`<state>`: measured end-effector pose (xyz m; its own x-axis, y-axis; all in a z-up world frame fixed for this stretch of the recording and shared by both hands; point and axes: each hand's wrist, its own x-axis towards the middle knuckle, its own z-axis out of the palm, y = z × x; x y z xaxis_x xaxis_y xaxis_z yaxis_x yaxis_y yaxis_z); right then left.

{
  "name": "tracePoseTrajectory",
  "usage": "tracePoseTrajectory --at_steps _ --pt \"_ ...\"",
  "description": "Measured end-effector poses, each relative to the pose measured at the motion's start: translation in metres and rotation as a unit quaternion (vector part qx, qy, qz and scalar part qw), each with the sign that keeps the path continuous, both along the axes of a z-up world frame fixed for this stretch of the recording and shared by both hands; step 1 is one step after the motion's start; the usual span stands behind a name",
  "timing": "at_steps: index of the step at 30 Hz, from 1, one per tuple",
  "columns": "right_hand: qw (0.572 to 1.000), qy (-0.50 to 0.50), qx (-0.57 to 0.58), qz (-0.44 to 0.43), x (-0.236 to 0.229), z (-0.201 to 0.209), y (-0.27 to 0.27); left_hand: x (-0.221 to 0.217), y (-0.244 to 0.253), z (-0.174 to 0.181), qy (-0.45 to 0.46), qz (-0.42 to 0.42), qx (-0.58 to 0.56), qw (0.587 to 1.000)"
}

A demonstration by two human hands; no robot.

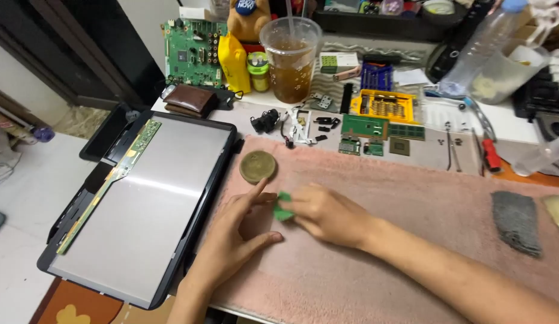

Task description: The person cleans a rectangular screen panel placed on a pink towel using a green sponge, a white cloth, and a brush. They wipe the surface with the sponge, then smooth it with the cloth, and finally brush the area with a small brush.

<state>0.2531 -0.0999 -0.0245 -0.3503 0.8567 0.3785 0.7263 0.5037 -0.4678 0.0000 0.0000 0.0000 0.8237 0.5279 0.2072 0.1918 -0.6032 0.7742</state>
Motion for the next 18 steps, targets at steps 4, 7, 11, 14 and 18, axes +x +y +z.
tracePoseTrajectory --at_steps 4,7,11,14,18 --pt "0.999 -0.009 0.014 -0.034 0.020 -0.006 0.016 0.000 0.000 0.000 -0.027 0.001 -0.013 1.000" --pt "0.994 -0.012 0.005 -0.112 0.024 -0.009 0.021 0.000 0.001 -0.001 -0.034 0.005 0.000 0.999" --pt "1.000 0.024 0.012 -0.004 0.005 0.003 0.004 0.001 0.001 0.002 -0.025 0.005 -0.012 1.000" --pt "0.998 0.006 0.019 -0.053 0.013 -0.008 0.007 0.003 0.000 0.006 -0.027 0.006 -0.006 1.000" --pt "0.997 0.046 0.050 0.036 -0.015 0.008 -0.014 0.004 0.002 0.003 -0.028 -0.003 0.030 0.999"
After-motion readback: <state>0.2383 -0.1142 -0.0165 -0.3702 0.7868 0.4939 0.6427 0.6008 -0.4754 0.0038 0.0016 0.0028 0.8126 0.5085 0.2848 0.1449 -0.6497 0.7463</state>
